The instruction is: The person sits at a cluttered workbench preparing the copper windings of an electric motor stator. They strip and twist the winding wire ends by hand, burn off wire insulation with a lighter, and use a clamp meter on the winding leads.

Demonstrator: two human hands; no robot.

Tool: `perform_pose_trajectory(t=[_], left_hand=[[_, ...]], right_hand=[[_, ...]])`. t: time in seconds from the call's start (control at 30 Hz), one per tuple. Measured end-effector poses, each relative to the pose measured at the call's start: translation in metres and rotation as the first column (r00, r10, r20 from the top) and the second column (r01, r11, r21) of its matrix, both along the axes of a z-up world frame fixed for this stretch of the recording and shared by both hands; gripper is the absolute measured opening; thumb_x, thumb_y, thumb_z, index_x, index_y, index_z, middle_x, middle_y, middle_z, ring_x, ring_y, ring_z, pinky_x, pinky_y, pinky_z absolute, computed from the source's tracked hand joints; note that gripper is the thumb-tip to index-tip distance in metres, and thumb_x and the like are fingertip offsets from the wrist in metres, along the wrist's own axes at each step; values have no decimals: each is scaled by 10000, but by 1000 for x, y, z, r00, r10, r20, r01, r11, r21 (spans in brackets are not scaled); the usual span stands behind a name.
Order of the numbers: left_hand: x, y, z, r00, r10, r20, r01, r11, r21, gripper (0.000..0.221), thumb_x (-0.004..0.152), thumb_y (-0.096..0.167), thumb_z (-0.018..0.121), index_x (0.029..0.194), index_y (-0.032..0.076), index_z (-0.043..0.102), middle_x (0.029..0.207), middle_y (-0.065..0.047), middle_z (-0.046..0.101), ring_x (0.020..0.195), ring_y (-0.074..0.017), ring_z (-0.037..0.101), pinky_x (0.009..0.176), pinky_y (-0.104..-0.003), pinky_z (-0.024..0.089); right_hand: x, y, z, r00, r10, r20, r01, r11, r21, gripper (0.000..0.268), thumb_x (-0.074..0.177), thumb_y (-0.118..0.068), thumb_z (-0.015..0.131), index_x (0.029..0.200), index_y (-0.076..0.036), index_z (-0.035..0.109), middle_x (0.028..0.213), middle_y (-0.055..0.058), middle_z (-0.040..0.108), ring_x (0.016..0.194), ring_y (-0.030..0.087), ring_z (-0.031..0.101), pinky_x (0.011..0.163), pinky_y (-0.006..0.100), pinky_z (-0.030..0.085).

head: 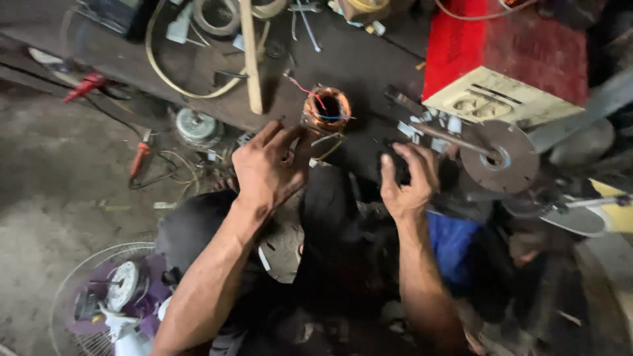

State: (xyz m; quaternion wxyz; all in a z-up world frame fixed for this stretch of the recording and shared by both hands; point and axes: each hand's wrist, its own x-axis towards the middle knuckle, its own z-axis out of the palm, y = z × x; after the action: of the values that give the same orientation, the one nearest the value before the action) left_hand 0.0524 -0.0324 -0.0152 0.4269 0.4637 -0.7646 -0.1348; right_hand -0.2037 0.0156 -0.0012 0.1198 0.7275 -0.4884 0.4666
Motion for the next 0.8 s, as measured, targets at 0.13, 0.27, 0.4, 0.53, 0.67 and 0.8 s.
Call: perform_pose_trajectory(t=[0.13,0.27,0.4,0.53,0.67,0.8], left_hand=[[17,-9,27,931,284,-229,-299,954,-34,119,835,170,804,931,217,751,675,6,490,587,-248,618,565,-306,514],[51,-30,43,882,410,-230,-451,877,-164,280,809,76,832,1078,95,755,828,-93,580,811,-353,631,800,-427,533],[92,-89,38,818,574,-28,-564,793,-232,520,803,182,797,1280,97,607,1199,-137,585,1052,-346,546,890,-455,506],[146,-157,2,677,650,345,-666,741,-89,821,767,584,835,1350,80,552,1364,-199,499,1229,-442,438,994,-634,341],[167,-185,11,669,549,501,-685,718,128,943,632,721,874,1239,30,665,1190,-161,636,1160,-347,513,964,-606,408],[167,-166,30,740,533,410,-626,769,129,826,643,664,851,1052,-30,669,1094,-194,635,1070,-358,532,973,-619,381]], right_hand=[[6,-7,-5,997,-48,-55,44,997,-58,185,990,-191,737,1043,-15,757,956,131,679,843,307,690,794,413,539],[17,-1,14,983,-150,-110,139,985,-100,256,1034,-261,704,1034,-10,755,1020,144,671,913,307,693,830,420,547],[21,13,18,962,-238,-137,248,967,63,188,937,-81,746,1082,39,749,1188,175,655,1043,356,599,999,451,463],[16,22,19,978,-189,-83,194,979,56,145,943,-54,748,1058,32,732,1190,202,643,1023,404,581,993,498,446],[3,20,-2,977,-190,-98,184,980,-71,107,956,-88,778,989,8,745,1202,191,671,1004,403,608,962,516,468],[1,24,0,975,-188,-114,180,981,-77,85,921,-93,777,955,-23,745,1200,172,684,1047,373,655,949,486,503]])
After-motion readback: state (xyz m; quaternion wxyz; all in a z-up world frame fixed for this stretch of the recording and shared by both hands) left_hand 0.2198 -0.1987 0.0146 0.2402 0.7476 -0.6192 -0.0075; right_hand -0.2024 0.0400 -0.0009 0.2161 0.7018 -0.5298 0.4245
